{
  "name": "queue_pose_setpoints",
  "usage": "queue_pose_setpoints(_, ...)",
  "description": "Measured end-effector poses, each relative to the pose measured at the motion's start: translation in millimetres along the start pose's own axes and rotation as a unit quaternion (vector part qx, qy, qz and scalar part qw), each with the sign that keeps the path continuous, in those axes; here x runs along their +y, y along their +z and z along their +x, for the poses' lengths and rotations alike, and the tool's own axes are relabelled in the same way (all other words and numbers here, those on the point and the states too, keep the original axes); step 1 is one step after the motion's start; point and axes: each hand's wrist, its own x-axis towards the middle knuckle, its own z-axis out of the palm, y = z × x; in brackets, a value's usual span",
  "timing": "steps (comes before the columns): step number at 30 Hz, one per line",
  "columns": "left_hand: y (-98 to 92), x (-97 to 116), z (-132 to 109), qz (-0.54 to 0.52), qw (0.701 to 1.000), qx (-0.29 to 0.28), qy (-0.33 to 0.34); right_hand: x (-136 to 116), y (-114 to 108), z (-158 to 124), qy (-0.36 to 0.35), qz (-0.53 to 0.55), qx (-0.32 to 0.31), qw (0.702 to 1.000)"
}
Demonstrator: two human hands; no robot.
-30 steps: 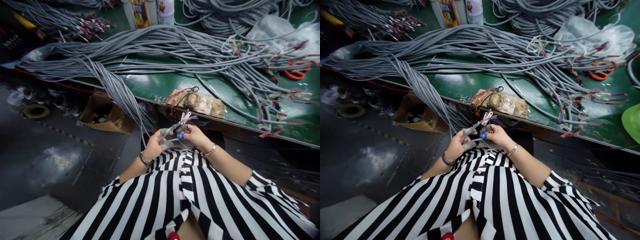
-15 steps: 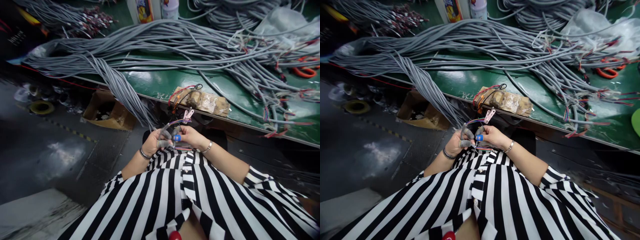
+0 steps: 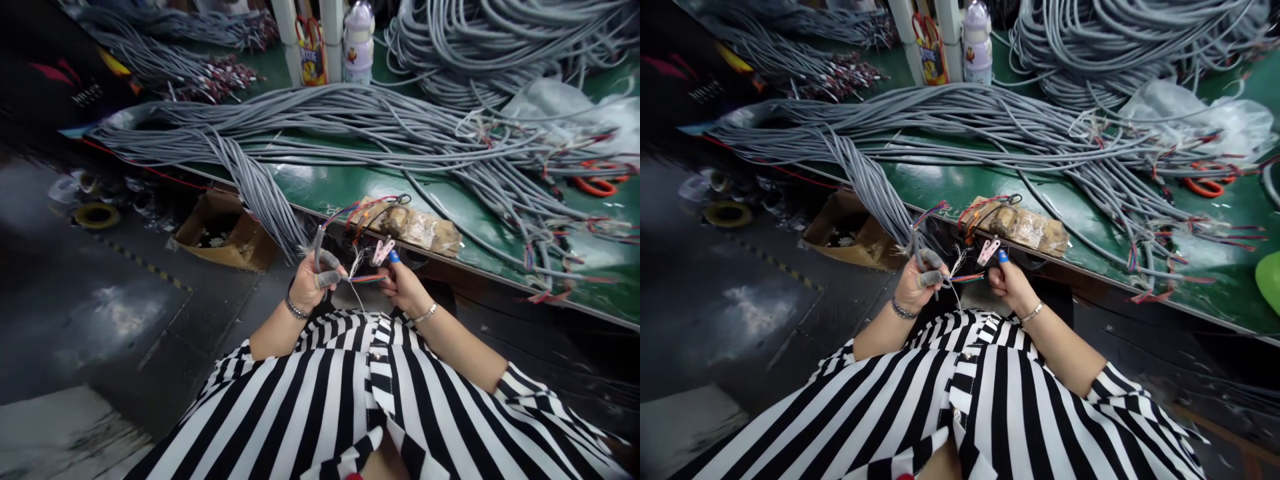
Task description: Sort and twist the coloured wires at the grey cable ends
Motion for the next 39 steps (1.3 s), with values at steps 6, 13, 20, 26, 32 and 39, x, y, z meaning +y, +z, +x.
queue_pose_setpoints(6,19.1,-8,24,-0.001,1.000,-0.022,0.017,-5,0,-5,-0.025,0.002,0.008,1.000)
queue_pose_setpoints(13,14.0,-16,24,0.066,0.996,-0.062,-0.013,-1,-11,-18,-0.028,-0.034,0.011,0.999)
queue_pose_setpoints(20,8.0,-19,10,0.172,0.973,-0.137,-0.067,-6,4,-29,-0.005,-0.189,-0.129,0.973)
queue_pose_setpoints(26,2.1,-18,2,0.147,0.971,-0.155,-0.109,-3,6,-23,-0.044,-0.127,-0.006,0.991)
queue_pose_setpoints(32,-6.2,-9,-5,0.047,0.987,-0.129,-0.080,-13,-23,-16,-0.096,-0.015,0.120,0.988)
queue_pose_setpoints(39,9.7,2,17,-0.021,0.997,-0.069,0.019,-20,-8,-10,-0.097,-0.018,0.005,0.995)
